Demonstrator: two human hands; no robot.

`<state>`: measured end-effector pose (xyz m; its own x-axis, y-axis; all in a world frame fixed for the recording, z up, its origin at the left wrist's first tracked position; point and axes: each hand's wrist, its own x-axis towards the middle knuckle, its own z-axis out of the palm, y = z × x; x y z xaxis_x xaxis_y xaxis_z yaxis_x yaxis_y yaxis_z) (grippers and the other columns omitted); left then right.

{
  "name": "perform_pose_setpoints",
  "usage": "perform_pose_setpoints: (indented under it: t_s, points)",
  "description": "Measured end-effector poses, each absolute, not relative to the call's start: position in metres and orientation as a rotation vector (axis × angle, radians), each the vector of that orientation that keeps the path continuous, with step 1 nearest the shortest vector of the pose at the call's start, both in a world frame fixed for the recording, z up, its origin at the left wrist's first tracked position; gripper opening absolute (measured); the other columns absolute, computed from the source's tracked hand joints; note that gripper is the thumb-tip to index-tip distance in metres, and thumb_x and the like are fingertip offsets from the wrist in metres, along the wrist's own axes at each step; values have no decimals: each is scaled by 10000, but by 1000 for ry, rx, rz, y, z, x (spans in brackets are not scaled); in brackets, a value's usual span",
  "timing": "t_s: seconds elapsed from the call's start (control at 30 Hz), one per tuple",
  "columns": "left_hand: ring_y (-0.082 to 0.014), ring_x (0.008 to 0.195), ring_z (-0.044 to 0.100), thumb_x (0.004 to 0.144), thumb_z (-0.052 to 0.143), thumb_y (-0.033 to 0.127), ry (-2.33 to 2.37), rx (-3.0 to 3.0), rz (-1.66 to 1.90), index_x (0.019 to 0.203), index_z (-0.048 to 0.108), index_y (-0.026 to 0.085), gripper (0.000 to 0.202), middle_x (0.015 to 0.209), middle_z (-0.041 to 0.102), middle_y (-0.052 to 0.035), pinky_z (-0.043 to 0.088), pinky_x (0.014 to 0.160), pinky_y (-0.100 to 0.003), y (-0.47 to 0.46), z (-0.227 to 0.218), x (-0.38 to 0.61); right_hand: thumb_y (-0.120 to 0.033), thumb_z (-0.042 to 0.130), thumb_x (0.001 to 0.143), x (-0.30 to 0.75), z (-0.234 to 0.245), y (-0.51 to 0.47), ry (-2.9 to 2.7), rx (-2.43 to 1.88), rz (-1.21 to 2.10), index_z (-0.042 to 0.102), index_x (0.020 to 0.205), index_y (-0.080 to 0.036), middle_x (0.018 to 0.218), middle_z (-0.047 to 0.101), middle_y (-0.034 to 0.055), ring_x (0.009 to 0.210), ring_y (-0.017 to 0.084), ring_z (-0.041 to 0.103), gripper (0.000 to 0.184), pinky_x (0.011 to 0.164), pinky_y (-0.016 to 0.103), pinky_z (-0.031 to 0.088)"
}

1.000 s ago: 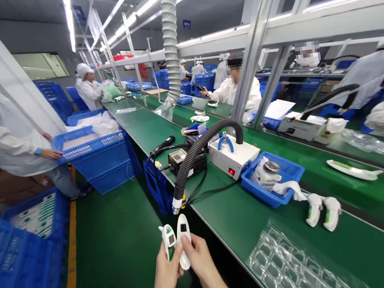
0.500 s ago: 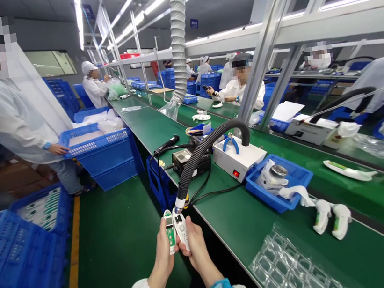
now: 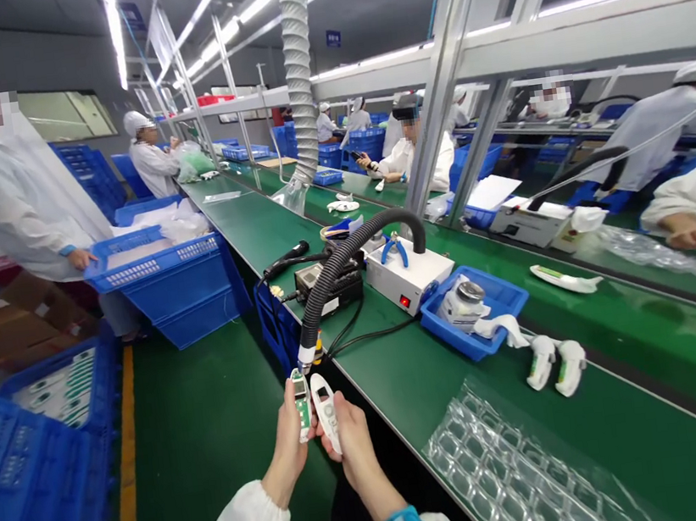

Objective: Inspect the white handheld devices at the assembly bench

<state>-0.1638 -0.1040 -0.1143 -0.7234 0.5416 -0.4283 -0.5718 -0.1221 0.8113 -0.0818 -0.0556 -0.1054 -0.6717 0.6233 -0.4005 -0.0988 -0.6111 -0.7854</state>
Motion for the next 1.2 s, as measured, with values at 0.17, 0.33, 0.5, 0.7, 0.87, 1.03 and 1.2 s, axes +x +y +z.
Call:
perform_pose_setpoints:
  t_s: [0.17, 0.33, 0.5, 0.7, 0.87, 1.03, 1.2]
  points:
    - [-45, 378, 388, 751, 527, 670, 1308, -57, 1876, 743, 584, 132, 541, 532, 463, 52, 231, 318, -140, -110, -111, -151, -528, 704, 717, -29, -86, -64, -785, -802, 2456, 659, 793, -103, 705, 674, 81, 547, 147, 600, 435, 474, 237, 443]
    - [-35, 430, 397, 796, 547, 594, 1248, -73, 1799, 887, 622, 126, 482, 682, 522, 18, 250, 341, -148, -142, -101, -117, -432, 673, 795, 18, -65, -78, -588, -686, 2553, 697, 1001, -115, 852, 692, 103, 727, 190, 636, 379, 644, 284, 490]
    - [-78, 572, 496, 833, 572, 492, 1163, -18, 1771, 967, 640, 140, 383, 787, 565, -10, 431, 513, -203, -157, -76, -93, -446, 685, 790, 43, -56, -84, -562, -676, 2559, 693, 1043, -116, 859, 696, 107, 742, 190, 632, 416, 660, 287, 482]
    - [-130, 706, 583, 825, 620, 419, 1147, -1, 1703, 1042, 649, 147, 348, 811, 617, -26, 488, 677, -239, -158, -47, -78, -442, 628, 838, 56, -53, -85, -574, -600, 2539, 694, 1071, -121, 887, 703, 109, 770, 194, 639, 402, 669, 277, 481]
    - [-209, 957, 613, 835, 616, 407, 1211, 136, 1693, 1044, 636, 161, 323, 940, 669, -71, 472, 859, -291, -151, -35, -59, -498, 607, 830, 64, -51, -83, -925, -651, 2376, 723, 1032, -165, 948, 713, 104, 837, 223, 647, 406, 750, 305, 507]
    - [-217, 981, 608, 854, 603, 370, 1347, 522, 1626, 1077, 589, 184, 291, 1042, 670, -80, 458, 851, -287, -139, -33, -36, -432, 712, 765, 75, -48, -82, -1302, -775, 2101, 633, 1211, -256, 1222, 642, 69, 1132, 274, 572, 486, 1029, 378, 399]
    - [-238, 1017, 599, 844, 605, 388, 1404, 597, 1549, 1126, 553, 171, 359, 1094, 657, -114, 451, 898, -315, -127, -42, -21, -455, 716, 750, 84, -61, -85, -1293, -814, 1992, 629, 1217, -249, 1234, 633, 90, 1101, 297, 600, 518, 963, 396, 477]
